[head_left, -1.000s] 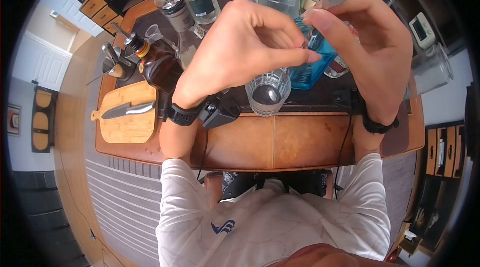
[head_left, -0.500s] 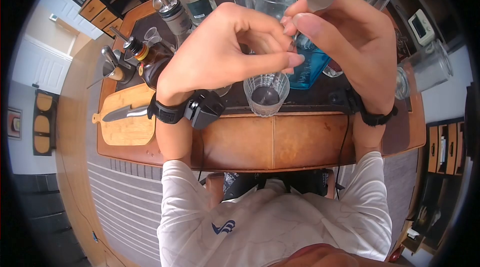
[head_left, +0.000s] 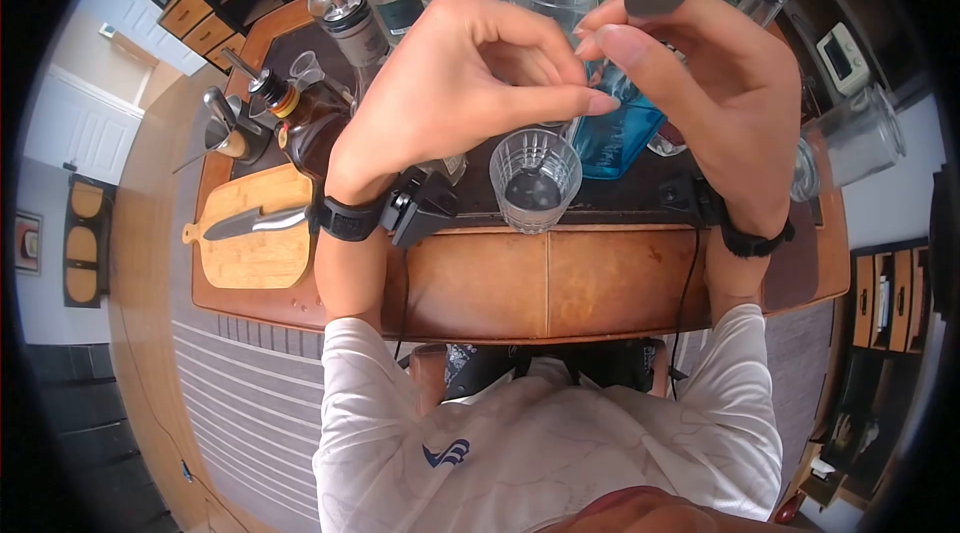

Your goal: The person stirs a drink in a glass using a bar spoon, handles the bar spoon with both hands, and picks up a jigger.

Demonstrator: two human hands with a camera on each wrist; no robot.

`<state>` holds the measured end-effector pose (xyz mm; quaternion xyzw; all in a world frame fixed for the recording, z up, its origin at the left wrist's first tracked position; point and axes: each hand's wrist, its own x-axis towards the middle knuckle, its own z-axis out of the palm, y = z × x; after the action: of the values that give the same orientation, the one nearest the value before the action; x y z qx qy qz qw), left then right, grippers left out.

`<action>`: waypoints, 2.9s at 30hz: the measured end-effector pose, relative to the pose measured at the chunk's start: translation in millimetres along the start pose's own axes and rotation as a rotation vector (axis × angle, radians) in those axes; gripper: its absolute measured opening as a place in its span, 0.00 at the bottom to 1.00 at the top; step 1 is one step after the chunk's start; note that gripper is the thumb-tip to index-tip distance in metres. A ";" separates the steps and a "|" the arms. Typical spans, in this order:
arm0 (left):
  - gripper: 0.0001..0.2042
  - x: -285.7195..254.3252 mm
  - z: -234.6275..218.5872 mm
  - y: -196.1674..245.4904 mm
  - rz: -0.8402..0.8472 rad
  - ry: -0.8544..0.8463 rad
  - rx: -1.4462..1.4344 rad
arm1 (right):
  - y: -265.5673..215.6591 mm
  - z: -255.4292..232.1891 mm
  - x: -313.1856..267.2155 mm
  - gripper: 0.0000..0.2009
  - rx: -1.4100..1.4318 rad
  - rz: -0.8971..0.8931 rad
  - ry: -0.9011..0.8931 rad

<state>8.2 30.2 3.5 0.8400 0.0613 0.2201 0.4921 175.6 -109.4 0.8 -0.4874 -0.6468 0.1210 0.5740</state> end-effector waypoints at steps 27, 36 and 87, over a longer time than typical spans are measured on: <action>0.07 -10.2 2.9 9.2 0.244 0.071 0.339 | 15.0 0.3 9.3 0.07 0.033 -0.060 -0.070; 0.06 1.9 17.4 -6.0 0.383 0.215 0.454 | 14.5 4.7 14.1 0.07 -0.094 -0.176 0.010; 0.20 -55.3 112.6 -8.3 0.752 -0.206 0.443 | 16.0 1.6 13.4 0.11 -0.290 -0.330 -0.072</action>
<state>8.1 -73.4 -67.8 0.9065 -0.2518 0.2805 0.1899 183.9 -90.5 -2.8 -0.4478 -0.7483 -0.0518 0.4866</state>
